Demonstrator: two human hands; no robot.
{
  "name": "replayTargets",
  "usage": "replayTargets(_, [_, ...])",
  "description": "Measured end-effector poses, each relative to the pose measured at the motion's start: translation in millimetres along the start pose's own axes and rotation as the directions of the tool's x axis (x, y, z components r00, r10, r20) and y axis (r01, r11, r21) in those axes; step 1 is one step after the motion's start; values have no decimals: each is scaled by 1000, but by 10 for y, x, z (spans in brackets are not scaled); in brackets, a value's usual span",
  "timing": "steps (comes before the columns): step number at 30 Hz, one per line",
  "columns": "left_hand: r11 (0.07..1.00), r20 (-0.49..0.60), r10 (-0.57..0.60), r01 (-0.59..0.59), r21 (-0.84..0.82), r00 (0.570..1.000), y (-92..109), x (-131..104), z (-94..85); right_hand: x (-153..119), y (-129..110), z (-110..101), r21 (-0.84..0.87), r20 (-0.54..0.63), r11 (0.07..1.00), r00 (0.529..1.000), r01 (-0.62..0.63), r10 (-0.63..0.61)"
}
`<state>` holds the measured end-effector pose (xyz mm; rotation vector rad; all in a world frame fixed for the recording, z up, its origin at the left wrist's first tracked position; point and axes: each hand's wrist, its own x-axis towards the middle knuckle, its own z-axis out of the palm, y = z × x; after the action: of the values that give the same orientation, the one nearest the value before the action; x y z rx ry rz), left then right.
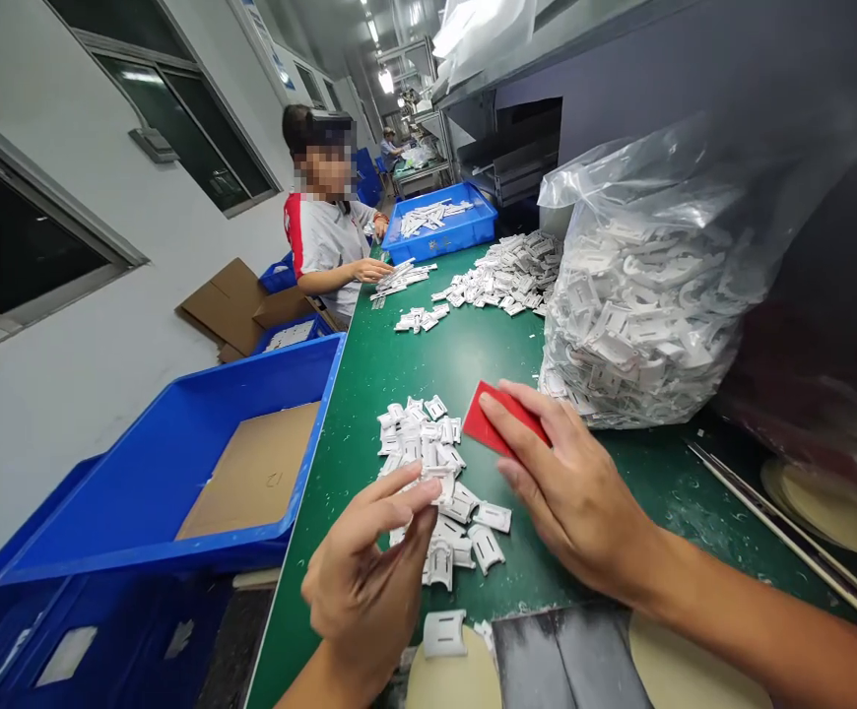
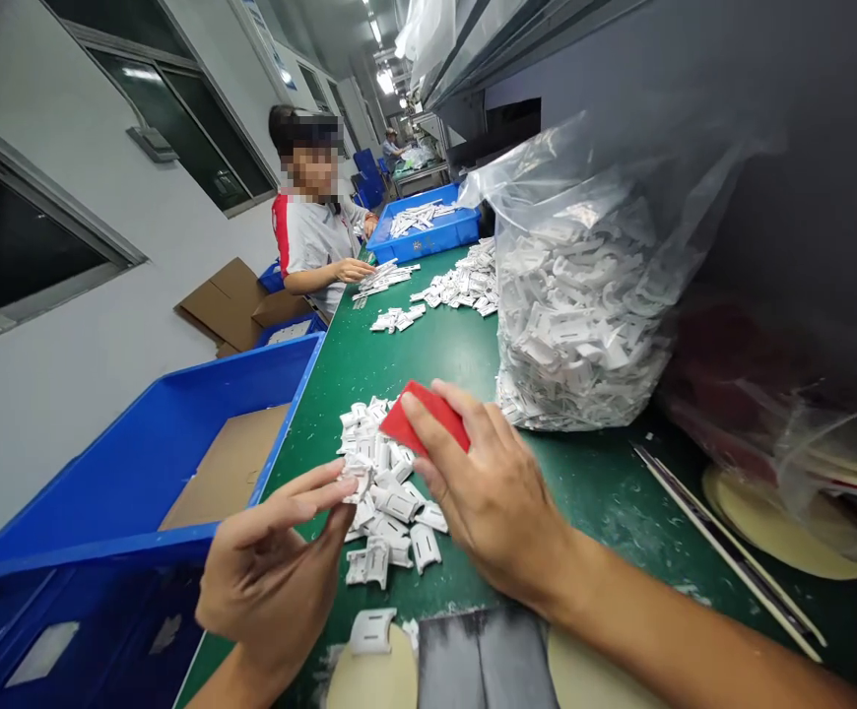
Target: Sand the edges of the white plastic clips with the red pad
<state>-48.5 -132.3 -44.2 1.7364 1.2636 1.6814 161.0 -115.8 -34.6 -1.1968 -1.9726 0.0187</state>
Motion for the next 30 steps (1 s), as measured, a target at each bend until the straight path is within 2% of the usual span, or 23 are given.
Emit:
replayTargets(2, [997, 6, 82, -82, -10, 997, 55, 60, 63, -30, -24, 3, 48, -16, 980, 981, 195, -195])
replayTargets(3, [997, 22, 67, -66, -31, 998, 77, 82, 84, -40, -13, 17, 20, 2, 970, 971, 241, -241])
replayTargets(4, [998, 41, 15, -13, -57, 999, 93, 99, 99, -42, 11, 36, -43, 29, 973, 973, 228, -227])
replayTargets(5, [996, 57, -43, 48, -79, 997, 102, 110, 108, -37, 45, 57, -123, 53, 979, 986, 164, -158])
replayTargets(7, [984, 56, -136, 142, -105, 989, 105, 124, 116, -7, 109, 84, -250, 50, 968, 997, -38, 52])
replayTargets(8, [979, 50, -165, 169, -111, 985, 101, 130, 116, 10, 126, 86, -268, 33, 958, 993, -100, 113])
replayTargets(9, [975, 45, -186, 190, -116, 982, 98, 137, 116, 24, 126, 79, -257, 21, 960, 992, -114, 123])
replayTargets(13, [951, 48, -277, 281, -131, 960, 93, 175, 116, 11, 6, 1, -108, -4, 994, 1000, 6, -7])
replayTargets(16, [927, 73, -327, 335, -168, 942, 97, 183, 124, -27, -42, -25, -1, -14, 985, 984, 175, -175])
replayTargets(18, [923, 71, -321, 329, -199, 944, 96, 173, 134, -23, 1, -7, -14, 25, 974, 974, 225, -225])
replayTargets(19, [923, 69, -316, 324, -209, 946, 92, 167, 140, -12, 38, 8, -61, 57, 980, 981, 187, -184])
replayTargets(21, [923, 71, -317, 325, -207, 946, 82, 162, 151, 20, 110, 34, -183, 93, 983, 996, 27, -10])
replayTargets(23, [921, 85, -329, 339, -192, 941, 69, 167, 156, 43, 140, 42, -232, 68, 969, 992, -86, 104])
replayTargets(26, [915, 106, -346, 360, -179, 932, 45, 193, 157, 37, 88, 25, -151, 38, 986, 996, -71, 78])
replayTargets(30, [901, 154, -372, 396, -177, 915, 21, 229, 162, -21, -6, 16, 13, 70, 1000, 997, -29, 28])
